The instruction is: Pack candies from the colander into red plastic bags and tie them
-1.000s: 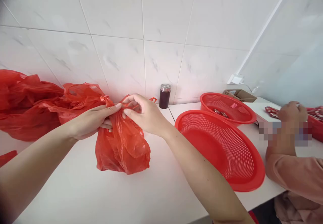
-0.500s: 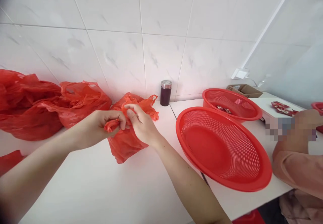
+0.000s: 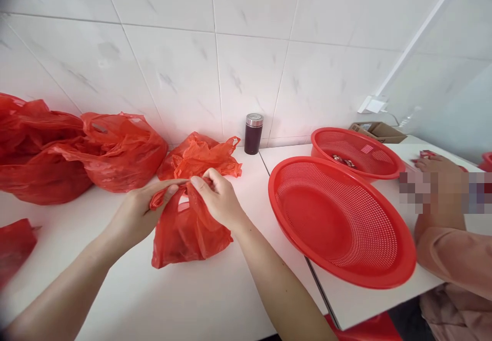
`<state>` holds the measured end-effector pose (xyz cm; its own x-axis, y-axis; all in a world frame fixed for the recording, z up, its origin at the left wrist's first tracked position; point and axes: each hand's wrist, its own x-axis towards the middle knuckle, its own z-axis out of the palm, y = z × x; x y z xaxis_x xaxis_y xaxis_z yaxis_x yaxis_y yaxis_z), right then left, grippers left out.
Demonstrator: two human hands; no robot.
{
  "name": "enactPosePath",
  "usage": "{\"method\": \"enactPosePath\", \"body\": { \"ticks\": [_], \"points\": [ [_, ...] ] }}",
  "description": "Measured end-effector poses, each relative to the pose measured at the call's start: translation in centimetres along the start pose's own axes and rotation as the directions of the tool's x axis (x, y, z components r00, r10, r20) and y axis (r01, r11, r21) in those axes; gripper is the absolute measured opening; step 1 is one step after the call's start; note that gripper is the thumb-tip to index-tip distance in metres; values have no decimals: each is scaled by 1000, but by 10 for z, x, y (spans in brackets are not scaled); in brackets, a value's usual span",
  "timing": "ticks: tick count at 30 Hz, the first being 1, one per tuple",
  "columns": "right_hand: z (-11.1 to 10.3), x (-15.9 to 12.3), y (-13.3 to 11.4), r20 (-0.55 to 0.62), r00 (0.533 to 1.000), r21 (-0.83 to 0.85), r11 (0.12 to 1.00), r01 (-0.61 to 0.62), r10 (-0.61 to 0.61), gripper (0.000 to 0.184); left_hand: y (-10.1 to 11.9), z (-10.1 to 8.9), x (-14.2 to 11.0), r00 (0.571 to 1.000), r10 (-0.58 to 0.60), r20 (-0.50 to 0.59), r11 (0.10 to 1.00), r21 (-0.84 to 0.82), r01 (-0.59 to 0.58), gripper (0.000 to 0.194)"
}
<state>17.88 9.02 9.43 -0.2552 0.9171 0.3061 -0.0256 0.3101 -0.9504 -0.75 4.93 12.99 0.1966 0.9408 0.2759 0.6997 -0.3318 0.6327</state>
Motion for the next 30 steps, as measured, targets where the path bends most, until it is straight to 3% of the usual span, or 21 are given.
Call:
{"method": "enactPosePath", "body": {
  "ticks": [5, 7, 9, 13, 16, 19, 24, 30],
  "points": [
    [-19, 0, 43, -224, 964, 85, 988, -127, 143, 36, -36, 17, -47, 946, -300, -121, 938, -219, 269, 39],
    [-19, -2, 57, -306, 946, -3, 993, -116, 109, 36, -45, 29, -57, 916, -366, -166, 898, -320, 301, 38],
    [-12, -6, 64, -361, 932, -103, 991, -82, 40, 33, -49, 43, -58, 877, -387, -287, 882, -391, 261, 38],
    [16, -18, 71, -309, 951, -249, 966, -65, -15, 31, -51, 73, -40, 820, -349, -453, 892, -428, 143, 44],
    [32, -22, 84, -216, 973, -543, 838, -49, -83, 32, -56, 93, -22, 817, -337, -468, 915, -366, 168, 42],
    [35, -19, 100, -199, 976, -653, 755, -64, -89, 30, -69, 104, -7, 835, -312, -453, 947, -222, 233, 35],
    [17, -10, 121, -217, 972, -689, 720, -90, -86, 28, -89, 96, 13, 906, -331, -264, 931, 65, 359, 19],
    [-2, -3, 133, -262, 963, -720, 678, -147, -70, 29, -102, 82, 23, 911, -388, -141, 884, 223, 411, 28]
  ]
}}
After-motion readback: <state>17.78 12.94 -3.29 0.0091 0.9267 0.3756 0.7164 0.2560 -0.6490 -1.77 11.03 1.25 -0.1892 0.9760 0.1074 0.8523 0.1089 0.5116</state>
